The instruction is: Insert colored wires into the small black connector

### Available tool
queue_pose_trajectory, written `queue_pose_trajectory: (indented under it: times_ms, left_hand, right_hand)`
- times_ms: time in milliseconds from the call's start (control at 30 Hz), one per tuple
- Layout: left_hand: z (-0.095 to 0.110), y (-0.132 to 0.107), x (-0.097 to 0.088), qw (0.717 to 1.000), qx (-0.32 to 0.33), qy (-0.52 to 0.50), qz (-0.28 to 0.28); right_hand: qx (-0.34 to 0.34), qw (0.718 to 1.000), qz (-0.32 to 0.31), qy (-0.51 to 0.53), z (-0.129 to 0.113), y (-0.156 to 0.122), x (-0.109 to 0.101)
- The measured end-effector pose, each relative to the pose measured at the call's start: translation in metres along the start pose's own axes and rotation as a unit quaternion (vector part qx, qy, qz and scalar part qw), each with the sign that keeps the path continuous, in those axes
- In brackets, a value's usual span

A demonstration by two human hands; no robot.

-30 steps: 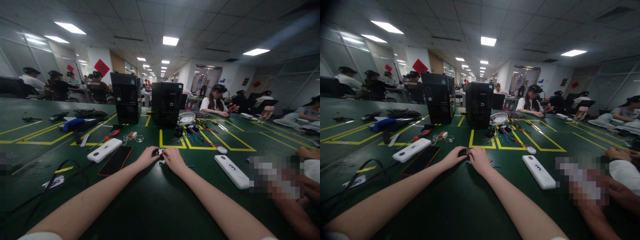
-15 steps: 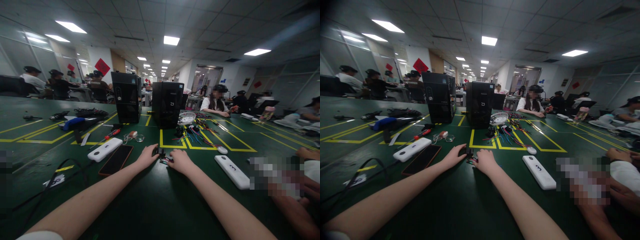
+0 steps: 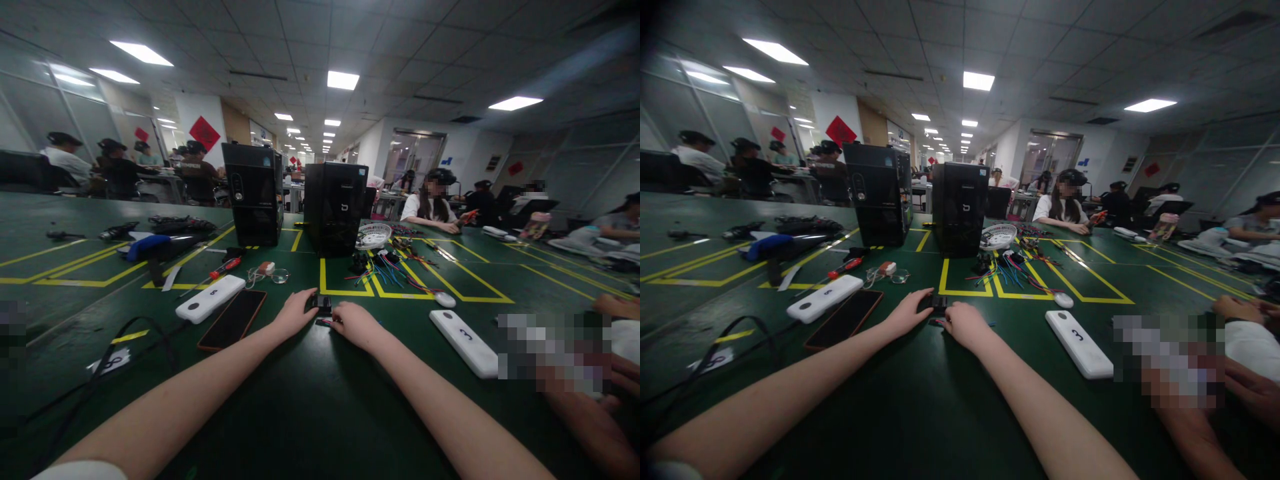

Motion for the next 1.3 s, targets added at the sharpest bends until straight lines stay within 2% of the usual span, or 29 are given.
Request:
queue_pose_trajectory:
  times_ms: [300,667,900,1300]
  left_hand:
    - [0.002,0.0,0.001,1.0,0.01,0.001,0.002]
    - [0.026,-0.008,0.008,0.996,0.063,0.042,-0.051]
    - [0.022,-0.008,0.009,0.995,0.082,0.042,-0.03]
    - [0.02,-0.008,0.01,0.996,0.075,0.038,-0.034]
  right_hand:
    - [-0.035,0.999,0.023,0.012,-0.017,-0.001,0.002]
    - [0.01,0.999,0.044,-0.006,-0.002,-0.002,0.005]
    - [-0.003,0.999,0.036,0.018,-0.007,-0.001,0.005]
    - [-0.032,0.997,0.056,0.04,-0.009,0.0,0.006]
Point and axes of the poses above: each hand's wrist, its own y-axis towards the middle knuckle, its own x-axis out of the palm, z = x × y, the point moved 8 cm from there along y, towards the middle knuckle, and after that the axes turned 1 degree about x, right-handed, at the moved point
